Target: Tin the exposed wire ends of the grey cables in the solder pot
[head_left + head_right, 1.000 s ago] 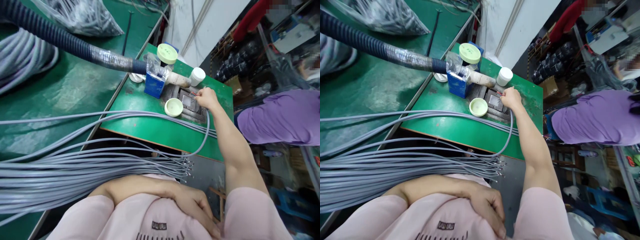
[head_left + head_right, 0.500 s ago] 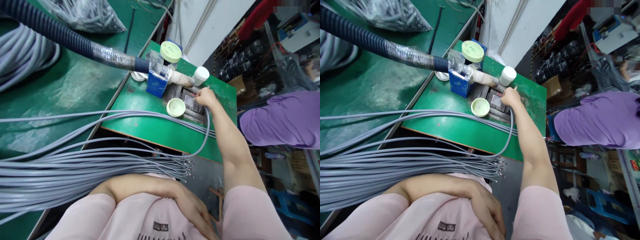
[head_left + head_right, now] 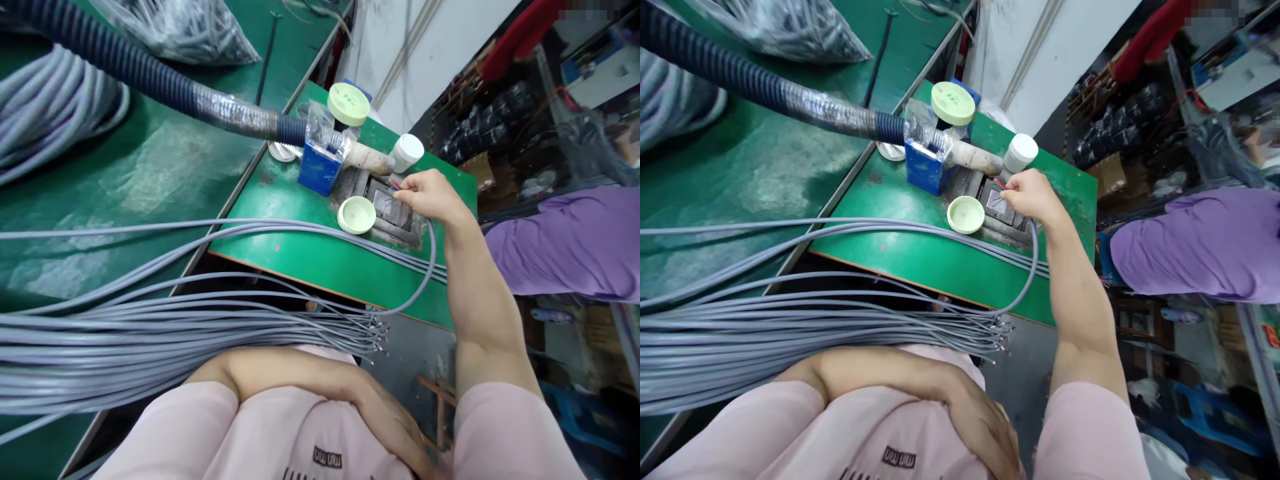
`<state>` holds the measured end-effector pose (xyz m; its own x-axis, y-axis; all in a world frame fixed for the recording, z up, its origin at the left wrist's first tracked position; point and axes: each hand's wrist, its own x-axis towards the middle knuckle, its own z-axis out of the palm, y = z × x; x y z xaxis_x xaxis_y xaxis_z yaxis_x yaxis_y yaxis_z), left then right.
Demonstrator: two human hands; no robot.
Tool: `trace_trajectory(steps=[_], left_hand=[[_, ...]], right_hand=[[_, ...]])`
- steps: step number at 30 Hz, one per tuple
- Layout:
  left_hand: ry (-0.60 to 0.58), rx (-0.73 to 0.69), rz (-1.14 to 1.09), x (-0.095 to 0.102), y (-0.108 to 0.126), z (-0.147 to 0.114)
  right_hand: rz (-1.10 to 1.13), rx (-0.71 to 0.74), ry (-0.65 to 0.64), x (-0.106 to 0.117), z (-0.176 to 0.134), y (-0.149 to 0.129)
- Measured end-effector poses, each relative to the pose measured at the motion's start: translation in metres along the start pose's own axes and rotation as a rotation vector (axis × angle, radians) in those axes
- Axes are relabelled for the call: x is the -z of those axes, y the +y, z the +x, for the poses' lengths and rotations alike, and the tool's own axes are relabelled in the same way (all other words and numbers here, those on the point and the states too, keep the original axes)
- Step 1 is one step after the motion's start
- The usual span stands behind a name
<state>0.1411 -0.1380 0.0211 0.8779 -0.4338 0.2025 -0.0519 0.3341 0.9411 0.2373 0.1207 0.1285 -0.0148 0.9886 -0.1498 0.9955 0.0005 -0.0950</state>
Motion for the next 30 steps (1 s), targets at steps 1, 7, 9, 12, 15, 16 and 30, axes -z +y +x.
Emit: trace_trajectory(steps=[1,7,9,12,15,16,30], left_hand=[[-0.075,0.037,0.027,-0.001,0.000,0.001],[-0.098,0.090,0.217,0.003,0.003,-0.010],[-0.036,0.090,0.293,0.004,0.006,-0.015],[0.002,0.090,0.405,0.003,0.013,-0.020],[-0.028,-0.002,0.423,-0.001,0.014,-0.018],[-0.048,-0.045,0.392,-0.003,0.013,-0.015],[-0.020,0.071,-0.082,0.000,0.004,-0.031]], right_hand=[[0.016,0.028,-0.009,0.001,-0.005,-0.006],[-0.069,0.183,-0.057,-0.014,-0.005,-0.038],[-0.136,0.202,-0.084,-0.020,-0.001,-0.046],[-0.219,0.199,-0.117,-0.026,0.002,-0.054],[-0.269,0.188,-0.131,-0.031,0.003,-0.060],[-0.280,0.181,-0.132,-0.032,0.003,-0.061],[-0.220,0.031,0.026,0.006,-0.003,-0.012]])
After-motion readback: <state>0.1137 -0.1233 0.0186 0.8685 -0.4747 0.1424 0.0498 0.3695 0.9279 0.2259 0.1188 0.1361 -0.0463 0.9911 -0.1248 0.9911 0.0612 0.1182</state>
